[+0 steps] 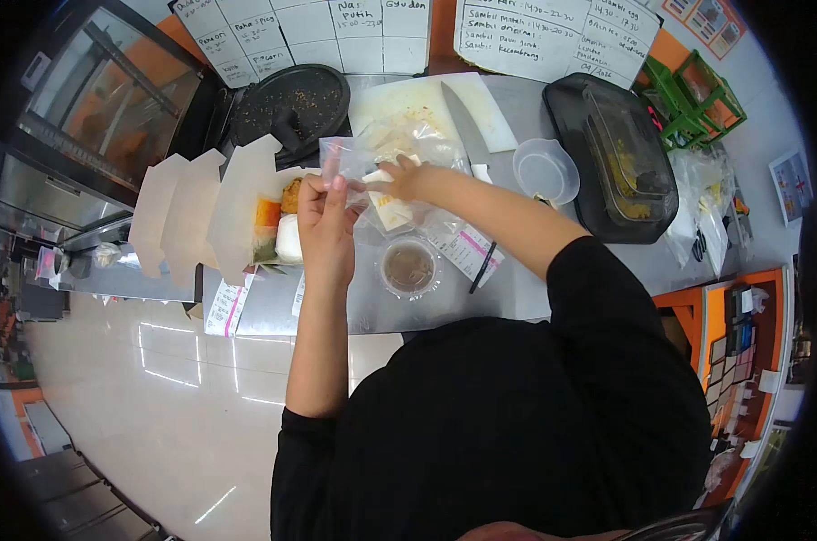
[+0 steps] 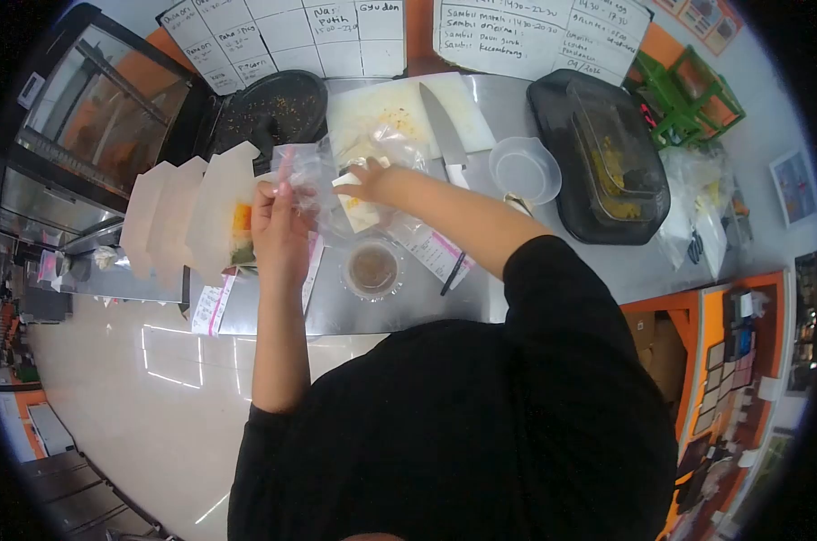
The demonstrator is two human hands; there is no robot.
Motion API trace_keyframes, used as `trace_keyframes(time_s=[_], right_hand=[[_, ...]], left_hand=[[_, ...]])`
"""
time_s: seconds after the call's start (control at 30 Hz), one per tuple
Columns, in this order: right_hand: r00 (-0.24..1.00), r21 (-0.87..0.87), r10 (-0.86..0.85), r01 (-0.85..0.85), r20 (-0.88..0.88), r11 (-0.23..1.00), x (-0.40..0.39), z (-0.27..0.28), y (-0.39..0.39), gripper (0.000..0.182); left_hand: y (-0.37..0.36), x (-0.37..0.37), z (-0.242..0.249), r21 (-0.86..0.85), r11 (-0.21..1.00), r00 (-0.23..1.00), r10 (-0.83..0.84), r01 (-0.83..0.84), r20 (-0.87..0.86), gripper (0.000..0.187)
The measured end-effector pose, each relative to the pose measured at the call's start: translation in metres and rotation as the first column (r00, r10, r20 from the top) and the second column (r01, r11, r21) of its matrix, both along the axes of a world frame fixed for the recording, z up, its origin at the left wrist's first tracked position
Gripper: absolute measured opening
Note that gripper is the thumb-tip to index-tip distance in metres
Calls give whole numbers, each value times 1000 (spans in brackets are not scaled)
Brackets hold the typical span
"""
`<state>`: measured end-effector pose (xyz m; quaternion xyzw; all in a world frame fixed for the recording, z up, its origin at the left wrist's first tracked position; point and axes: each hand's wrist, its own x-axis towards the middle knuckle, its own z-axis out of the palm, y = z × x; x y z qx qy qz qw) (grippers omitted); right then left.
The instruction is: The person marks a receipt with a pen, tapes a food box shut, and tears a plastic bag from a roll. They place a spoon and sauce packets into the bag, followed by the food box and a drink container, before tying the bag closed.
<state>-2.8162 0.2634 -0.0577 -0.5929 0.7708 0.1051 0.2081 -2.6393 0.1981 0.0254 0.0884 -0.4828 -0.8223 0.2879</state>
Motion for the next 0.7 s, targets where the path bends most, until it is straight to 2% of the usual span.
trace_keyframes(time_s=[0.03, 0.13, 0.27, 0.37, 0.43, 0.5, 0.53, 0.6, 0.67, 0.7], right_hand=[[999, 61, -13, 10, 48, 998, 3, 20, 5, 112], [986, 68, -1, -10, 169, 998, 0, 27, 16, 84], [998, 14, 46, -45, -49, 999, -6, -11, 16, 91], [984, 206, -69, 103, -165, 973, -16, 67, 38, 82], [968, 394, -214, 249, -131, 885, -43, 128, 64, 72], [927, -3, -247, 256, -282, 967, -57, 158, 98, 63], [966, -66, -203, 195, -160, 979, -66, 158, 103, 58], [993, -223, -97, 109, 63, 969, -82, 160, 106, 49], [900, -166, -47, 131, 434, 977, -71, 160, 108, 40], [922, -360, 126, 15, 365, 933, -51, 170, 123, 35]], left_hand=[[0, 2, 3, -5, 1000, 1000, 13, -12, 18, 12], [2, 5, 5, -1, 999, 999, 40, -40, 25, 12], [1, 4, 2, -40, 999, 998, 4, -6, -57, 13], [-3, 4, 6, -151, 987, 991, 43, -61, -124, 12], [0, 0, 31, -233, 964, 985, 93, -125, -143, 12], [-1, -11, 46, -257, 958, 989, 105, -128, -101, 12], [-3, -17, 48, -258, 960, 993, 95, -110, -68, 13], [-4, -26, 49, -373, 920, 988, 150, -123, 45, 11], [-9, -31, 44, -478, 871, 966, 214, -119, 149, 11], [-12, -24, 35, -519, 847, 948, 247, -112, 199, 14]])
